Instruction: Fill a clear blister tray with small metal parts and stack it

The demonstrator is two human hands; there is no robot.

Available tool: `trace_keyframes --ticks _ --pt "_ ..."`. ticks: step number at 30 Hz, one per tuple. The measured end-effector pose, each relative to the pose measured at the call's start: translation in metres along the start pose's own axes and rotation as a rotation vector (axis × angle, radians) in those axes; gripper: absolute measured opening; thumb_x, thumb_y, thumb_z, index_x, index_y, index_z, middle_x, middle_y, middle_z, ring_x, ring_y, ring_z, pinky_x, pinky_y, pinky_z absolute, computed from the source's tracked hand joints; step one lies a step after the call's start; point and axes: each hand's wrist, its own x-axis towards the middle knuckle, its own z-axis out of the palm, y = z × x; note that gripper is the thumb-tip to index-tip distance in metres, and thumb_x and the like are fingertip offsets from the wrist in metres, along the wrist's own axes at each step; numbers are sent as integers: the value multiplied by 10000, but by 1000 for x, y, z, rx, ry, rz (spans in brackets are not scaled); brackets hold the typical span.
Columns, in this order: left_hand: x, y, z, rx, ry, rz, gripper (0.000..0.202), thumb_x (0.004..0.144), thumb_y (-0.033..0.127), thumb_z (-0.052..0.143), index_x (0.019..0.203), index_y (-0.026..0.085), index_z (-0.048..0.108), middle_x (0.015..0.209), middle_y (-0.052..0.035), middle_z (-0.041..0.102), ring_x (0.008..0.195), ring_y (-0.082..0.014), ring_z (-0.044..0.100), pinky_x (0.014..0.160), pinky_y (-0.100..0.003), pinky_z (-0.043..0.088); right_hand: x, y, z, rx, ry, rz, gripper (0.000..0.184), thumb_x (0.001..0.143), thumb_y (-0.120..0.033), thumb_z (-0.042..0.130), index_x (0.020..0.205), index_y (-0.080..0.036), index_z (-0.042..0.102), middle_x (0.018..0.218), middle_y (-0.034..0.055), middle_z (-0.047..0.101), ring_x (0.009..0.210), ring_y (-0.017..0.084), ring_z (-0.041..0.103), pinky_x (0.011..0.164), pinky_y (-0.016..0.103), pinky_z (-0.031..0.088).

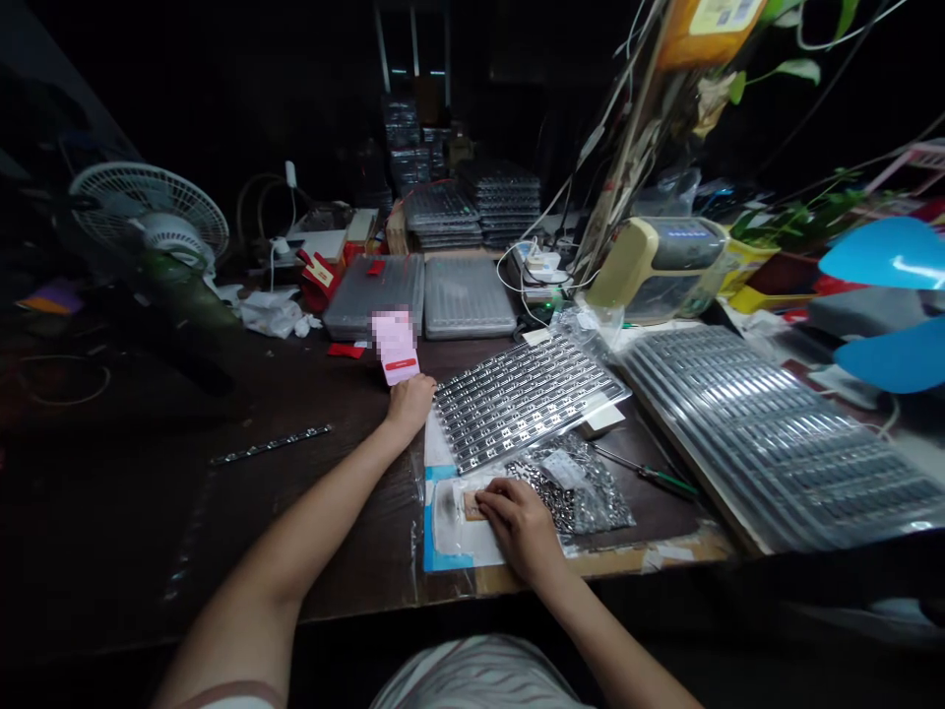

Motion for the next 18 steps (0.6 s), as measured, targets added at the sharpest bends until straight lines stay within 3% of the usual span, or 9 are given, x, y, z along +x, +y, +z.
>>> trace_keyframes --ticks 4,8,11,14,18 --pt "-1 2 -4 1 -5 -27 195 882 209 494 884 153 681 907 -130 694 860 -243 653 726 -313 466 -7 17 -20 -282 8 -5 297 899 -275 523 1179 -231 610 1100 98 635 924 230 560 743 361 474" --pt "-17 0 -20 -60 29 -58 206 899 250 469 942 164 651 913 -112 698 833 -225 664 713 -306 485 -18 38 -32 -394 -31 -31 259 920 -294 490 1136 -252 626 1091 89 635 878 216 553 694 330 448" --pt "-40 -3 -26 -434 6 -64 244 892 263 457 1058 179 615 925 -75 695 721 -165 673 633 -260 514 -21 43 -28 -351 -8 -21 225 938 -265 455 1026 -217 656 993 84 634 858 195 560 713 306 451" --pt "-72 -4 -28 -781 -96 -63 297 886 280 433 1105 185 609 870 -45 689 634 -127 654 576 -237 529 -16 42 -23 -295 16 20 226 944 -246 440 931 -192 659 914 78 624 834 178 566 734 291 453" --pt "-112 4 -29 -777 -139 -30 218 844 300 530 972 187 665 840 -36 688 642 -124 630 552 -216 514 -9 40 -23 -227 39 42 206 936 -249 461 885 -189 651 910 74 626 834 173 570 744 292 457"
